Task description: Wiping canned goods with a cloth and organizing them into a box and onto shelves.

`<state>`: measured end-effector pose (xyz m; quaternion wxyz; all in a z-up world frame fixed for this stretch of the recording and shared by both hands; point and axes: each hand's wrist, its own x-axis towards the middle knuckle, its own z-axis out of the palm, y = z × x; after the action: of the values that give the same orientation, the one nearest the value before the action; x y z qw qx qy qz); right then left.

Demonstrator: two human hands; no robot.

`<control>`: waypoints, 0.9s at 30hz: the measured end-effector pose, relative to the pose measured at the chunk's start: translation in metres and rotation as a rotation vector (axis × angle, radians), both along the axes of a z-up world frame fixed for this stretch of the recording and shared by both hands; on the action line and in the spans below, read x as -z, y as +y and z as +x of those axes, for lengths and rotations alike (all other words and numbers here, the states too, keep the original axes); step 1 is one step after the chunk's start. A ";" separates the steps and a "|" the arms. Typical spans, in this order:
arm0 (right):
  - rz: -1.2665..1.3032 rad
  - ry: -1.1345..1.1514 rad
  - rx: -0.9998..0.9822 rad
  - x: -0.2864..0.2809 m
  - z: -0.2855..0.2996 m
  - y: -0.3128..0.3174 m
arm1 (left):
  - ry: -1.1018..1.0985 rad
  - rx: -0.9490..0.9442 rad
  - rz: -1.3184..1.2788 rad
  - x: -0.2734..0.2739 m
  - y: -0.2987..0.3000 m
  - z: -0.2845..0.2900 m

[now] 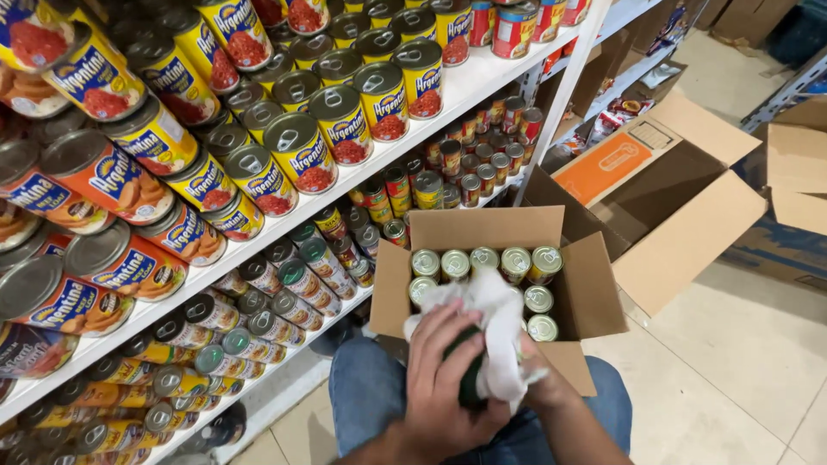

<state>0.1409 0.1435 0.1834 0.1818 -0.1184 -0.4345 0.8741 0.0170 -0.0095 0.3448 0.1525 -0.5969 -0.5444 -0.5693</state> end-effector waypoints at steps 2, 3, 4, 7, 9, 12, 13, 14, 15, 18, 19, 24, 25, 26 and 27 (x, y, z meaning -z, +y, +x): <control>-0.058 0.073 0.049 -0.013 -0.011 -0.009 | -0.033 -0.034 -0.015 0.008 0.005 0.005; 0.009 0.061 0.125 -0.034 -0.017 -0.017 | -0.122 -0.014 -0.020 0.016 0.008 0.006; 0.074 0.047 0.201 -0.054 -0.021 -0.024 | -0.211 0.006 -0.027 0.024 0.012 0.008; 0.056 -0.001 0.343 -0.058 -0.028 -0.031 | -0.458 0.068 -0.125 0.049 0.012 0.011; 0.084 0.030 0.398 -0.068 -0.033 -0.031 | -0.600 0.102 -0.169 0.056 0.016 0.014; 0.145 0.088 0.461 -0.071 -0.034 -0.033 | -0.970 0.159 -0.239 0.071 0.018 0.018; 0.188 0.126 0.475 -0.071 -0.035 -0.032 | -1.188 0.189 -0.252 0.076 0.020 0.018; 0.189 0.129 0.471 -0.068 -0.039 -0.030 | -1.186 0.187 -0.248 0.069 0.023 0.011; 0.299 0.070 0.473 -0.065 -0.043 -0.028 | -1.412 0.209 -0.257 0.062 0.026 0.003; 0.733 -0.011 0.527 -0.080 -0.051 -0.021 | -1.735 0.262 -0.273 0.051 0.021 -0.016; 1.059 -0.027 0.575 -0.090 -0.054 -0.017 | -1.825 0.296 -0.281 0.049 0.019 -0.023; 0.547 0.001 0.288 -0.118 -0.075 0.009 | -1.785 0.335 -0.258 0.040 0.003 -0.028; 0.454 -0.005 0.287 -0.124 -0.082 0.016 | -1.753 0.329 -0.258 0.040 0.000 -0.029; 0.457 -0.003 0.282 -0.136 -0.093 0.021 | -1.753 0.328 -0.251 0.047 -0.004 -0.031; 0.535 0.113 0.349 -0.148 -0.104 0.027 | -1.702 0.336 -0.277 0.054 -0.008 -0.033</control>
<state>0.0372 0.1704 0.3313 0.3774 -0.0902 -0.6112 0.6899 -0.0161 -0.0176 0.2909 -0.4649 -0.0550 -0.4425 -0.7649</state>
